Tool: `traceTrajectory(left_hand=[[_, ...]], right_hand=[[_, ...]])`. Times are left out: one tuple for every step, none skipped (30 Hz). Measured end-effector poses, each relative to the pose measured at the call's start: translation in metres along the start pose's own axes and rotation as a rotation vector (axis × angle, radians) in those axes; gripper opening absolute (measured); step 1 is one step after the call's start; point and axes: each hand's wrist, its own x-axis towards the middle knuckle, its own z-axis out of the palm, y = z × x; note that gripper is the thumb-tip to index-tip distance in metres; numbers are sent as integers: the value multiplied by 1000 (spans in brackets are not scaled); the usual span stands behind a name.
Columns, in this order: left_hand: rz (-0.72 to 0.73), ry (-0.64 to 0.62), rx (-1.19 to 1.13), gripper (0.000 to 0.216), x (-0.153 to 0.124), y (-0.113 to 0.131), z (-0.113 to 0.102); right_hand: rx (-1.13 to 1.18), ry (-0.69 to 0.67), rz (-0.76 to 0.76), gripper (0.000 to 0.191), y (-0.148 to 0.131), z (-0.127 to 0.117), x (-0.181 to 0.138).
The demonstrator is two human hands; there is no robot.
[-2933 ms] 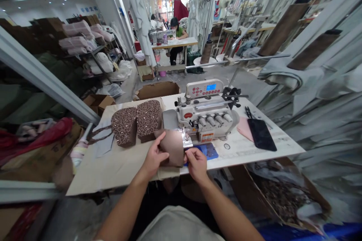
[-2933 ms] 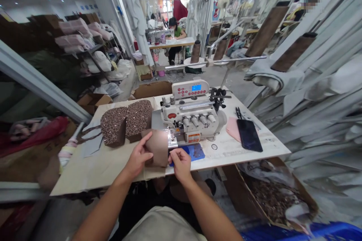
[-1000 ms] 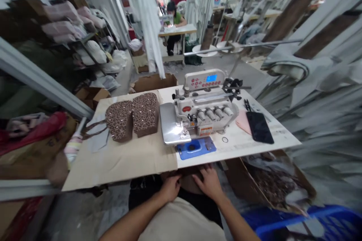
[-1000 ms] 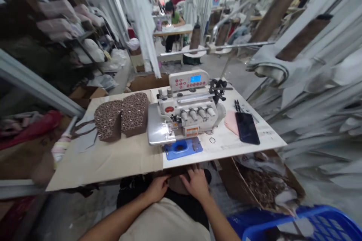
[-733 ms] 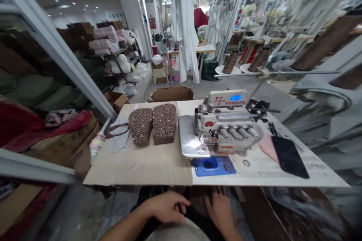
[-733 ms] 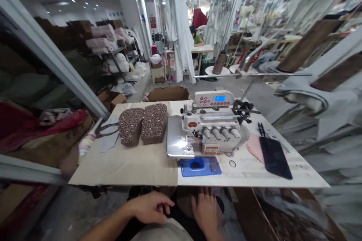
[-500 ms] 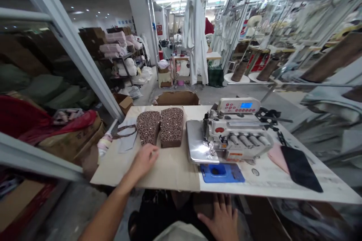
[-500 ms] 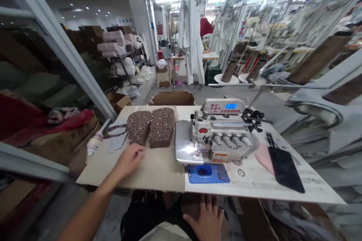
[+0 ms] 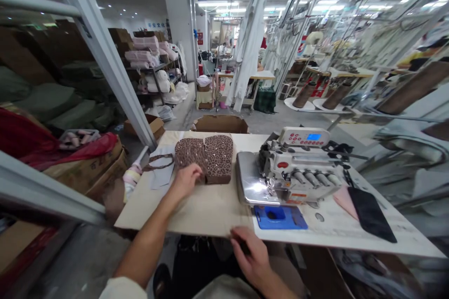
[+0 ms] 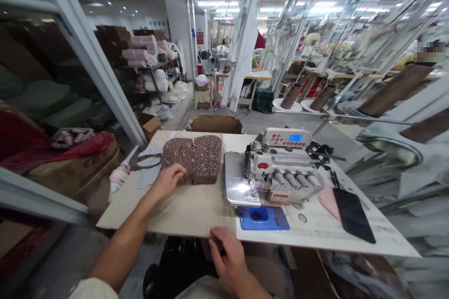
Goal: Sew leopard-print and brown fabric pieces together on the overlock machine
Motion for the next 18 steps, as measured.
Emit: traceTrajectory(left_hand=[[134,-102,-141,25,-14,6,-3],[288,-215,-273,28,-28,10,-7],[430,-342,-382,31,-43,14,-12],[535,-450,-474,32,-56,16,-19],[598,-512,-540,31,-67,16,-25],[618,-523,-580,29,-75,14,-31],[599,-470,-591,30,-81,10,-36],[548,-355,-571,30,-84,4,-39],[478,-200,-518,28,-84,-3,-40],[403,-31,-440,22,-84,-12,-37],[339,132,-345,16,-83,-21,-33],[297,268,-246,20,-82,-30,-27],[280,365,-152,30,-82,-40,-19],[285,424,-71,37,-83,-50,-10],[302,451,-7,41,-86,-59,-2],[317,458,43,42,-90,-69,6],[321,450,82,41,-95,-77,14],[319,430,111,41,-100,-85,20]], right_hand=[[-21,40,5,55,-5,6,9],[-50,70,7,65,-10,12,18],[-80,78,-1,71,-15,17,26],[-101,49,-24,72,-20,22,34],[-101,-17,-75,66,-24,25,44],[-81,-111,-133,56,-27,27,54],[-53,-201,-173,45,-29,27,66],[-30,-266,-201,37,-29,26,78],[-27,-270,-174,33,-27,24,91],[-64,-207,-121,35,-24,20,103],[-101,-125,-122,39,-20,17,114],[-130,-44,-123,45,-16,13,122],[-154,12,-142,50,-12,10,126],[-168,31,-167,53,-8,8,127],[-182,14,-185,54,-5,7,124],[-200,-33,-196,51,-4,7,118],[-222,-98,-203,45,-2,8,109],[-238,-167,-211,36,-2,9,99]])
